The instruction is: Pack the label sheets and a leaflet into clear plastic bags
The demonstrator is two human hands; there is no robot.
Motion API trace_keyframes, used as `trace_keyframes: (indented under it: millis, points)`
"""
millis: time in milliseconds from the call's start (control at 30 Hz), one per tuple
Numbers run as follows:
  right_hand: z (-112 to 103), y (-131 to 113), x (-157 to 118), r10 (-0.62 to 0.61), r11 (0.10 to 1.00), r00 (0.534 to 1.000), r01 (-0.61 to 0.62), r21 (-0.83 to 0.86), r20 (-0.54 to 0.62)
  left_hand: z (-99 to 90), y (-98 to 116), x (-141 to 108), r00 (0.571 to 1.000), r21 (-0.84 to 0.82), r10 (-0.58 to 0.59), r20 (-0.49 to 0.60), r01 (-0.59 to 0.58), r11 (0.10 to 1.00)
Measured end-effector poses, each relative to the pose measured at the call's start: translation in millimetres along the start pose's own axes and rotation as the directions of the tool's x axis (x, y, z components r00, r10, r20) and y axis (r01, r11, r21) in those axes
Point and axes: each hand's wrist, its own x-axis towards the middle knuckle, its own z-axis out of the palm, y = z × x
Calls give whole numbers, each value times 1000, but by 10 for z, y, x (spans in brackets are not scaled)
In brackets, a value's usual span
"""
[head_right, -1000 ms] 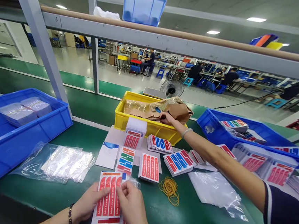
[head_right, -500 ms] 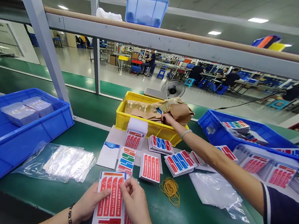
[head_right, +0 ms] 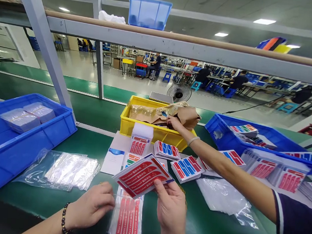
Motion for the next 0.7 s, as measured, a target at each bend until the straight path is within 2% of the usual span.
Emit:
trace_keyframes:
  millis: [67, 100, 167, 333, 467, 567, 700]
  points:
    - [73, -4, -12, 3, 1000, 998, -3, -4, 70, -48, 38, 20, 998, 28, 70, 2, -70, 997]
    - [100, 2, -22, 10, 999, 993, -6, -31, 119, -66, 55, 24, 998, 8, 68, -5, -68, 998]
    - [119, 10, -41, 23, 995, 980, -3, -100, 200, -87, 76, 20, 999, -63, 25, -38, -27, 998]
    - [63, -51, -74, 52, 962, 957, 29, -271, 285, -66, 66, -20, 984, -158, -74, -163, 48, 986]
    - [80, -88, -134, 152, 911, 897, 35, -411, 414, -34, 76, -19, 983, -209, -37, -182, -1, 978]
    - [87, -63, -189, 150, 842, 849, 159, -516, 507, -25, 103, -4, 964, -226, 0, -265, -62, 972]
    - [61, -54, -258, -7, 736, 808, 403, -544, 589, -30, 145, 4, 932, -195, 37, -361, -115, 974]
